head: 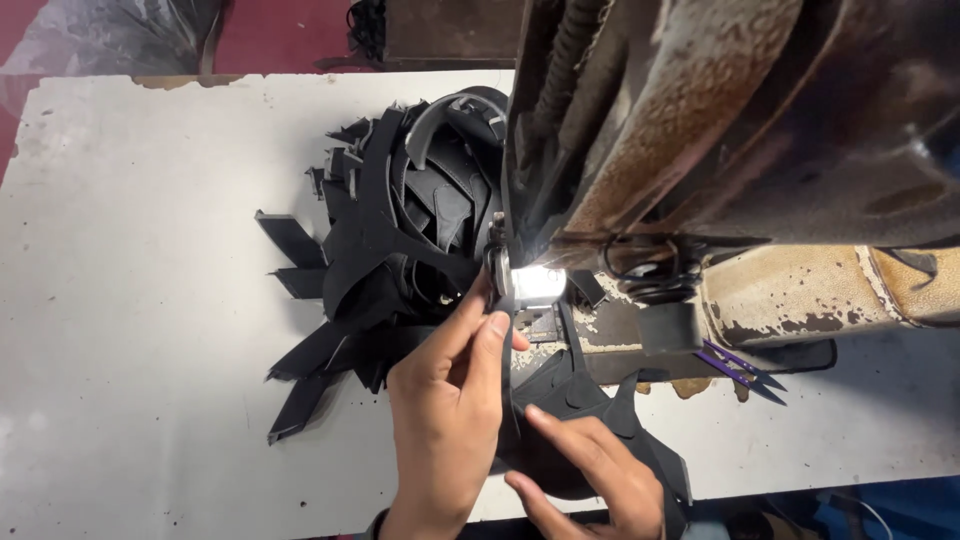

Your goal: Sew together black material components using an industrial sewing machine to assemble shoe uppers.

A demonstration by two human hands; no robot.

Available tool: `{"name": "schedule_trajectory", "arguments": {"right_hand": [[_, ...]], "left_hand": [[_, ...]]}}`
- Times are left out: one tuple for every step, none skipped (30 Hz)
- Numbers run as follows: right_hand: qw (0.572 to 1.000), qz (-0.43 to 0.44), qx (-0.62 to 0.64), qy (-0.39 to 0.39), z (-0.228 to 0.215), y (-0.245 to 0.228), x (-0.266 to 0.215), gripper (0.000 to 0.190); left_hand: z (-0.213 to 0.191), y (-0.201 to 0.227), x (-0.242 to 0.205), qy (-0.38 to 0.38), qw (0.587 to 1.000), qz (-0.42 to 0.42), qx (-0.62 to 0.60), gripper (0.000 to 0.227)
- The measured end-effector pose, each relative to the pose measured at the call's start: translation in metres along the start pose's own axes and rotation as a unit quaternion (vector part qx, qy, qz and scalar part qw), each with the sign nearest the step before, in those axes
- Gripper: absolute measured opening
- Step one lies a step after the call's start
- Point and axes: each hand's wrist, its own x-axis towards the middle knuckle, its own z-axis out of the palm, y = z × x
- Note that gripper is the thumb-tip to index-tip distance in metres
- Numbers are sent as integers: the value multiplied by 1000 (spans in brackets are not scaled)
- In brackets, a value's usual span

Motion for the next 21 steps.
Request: {"name": "schedule_trajectory", "arguments": {"right_hand": [[1000, -2, -4, 1, 0, -2, 2, 58], [1000, -4, -9, 2, -1, -4, 4, 58], [1000, -6, -9, 2, -2, -6, 6, 58], [1000, -9, -5, 1, -3, -8, 9, 58], [1000, -13, -1, -1, -4, -10, 11, 58], [1000, -14, -1, -2, -8, -11, 15, 58], [1000, -8, -14, -3, -11, -12, 19, 60], [1000, -1, -27, -4, -14, -13, 24, 61], [1000, 0, -27, -4, -16, -13, 30, 61], [1000, -15, -21, -11, -18, -13, 36, 60], [999, -29, -15, -20, -20, -14, 42, 59], [999, -28, -15, -20, -19, -16, 45, 59], [999, -28, -22, -13, -18, -19, 49, 57], [999, -28, -29, -6, -17, -22, 52, 56], [999, -28, -30, -6, -16, -23, 56, 56], [999, -22, -27, 1, -16, -23, 60, 56], [1000, -15, -24, 8, -15, -23, 62, 56], [1000, -14, -24, 8, -13, -21, 65, 56], [999, -23, -31, 18, -12, -20, 68, 56], [998, -33, -37, 27, -11, -18, 72, 55], [998, -32, -37, 27, -11, -18, 74, 55]], "left_hand": [[-1, 0, 1, 14, 1000, 8, 7, 40], [-1, 0, 2, 28, 999, 17, 14, 37], [-4, -1, 1, 29, 999, 18, 14, 37], [-7, -2, -1, 29, 998, 48, 42, 38], [-9, -3, -3, 29, 994, 77, 71, 39], [-12, -4, -7, 30, 994, 78, 70, 39], [-14, -6, -10, 39, 990, 95, 96, 35], [-17, -8, -14, 47, 985, 113, 123, 31], [-19, -7, -13, 46, 985, 113, 123, 31], [-22, -6, -13, 25, 990, 81, 111, 33], [-26, -5, -14, 4, 994, 48, 99, 36], [-27, -5, -10, 3, 994, 48, 99, 36], [-29, -5, -7, 2, 994, 46, 98, 34], [-30, -5, -4, 1, 994, 44, 98, 32], [-30, -2, 1, 0, 994, 45, 97, 32], [-30, 0, 6, -15, 997, 28, 63, 32], [-30, 1, 10, -31, 999, 10, 30, 32], [-29, 3, 14, -32, 999, 9, 29, 32], [-28, 4, 18, -37, 999, 5, 21, 32], [-26, 6, 22, -43, 999, 1, 12, 33], [-25, 7, 26, -43, 999, 1, 13, 33]]}}
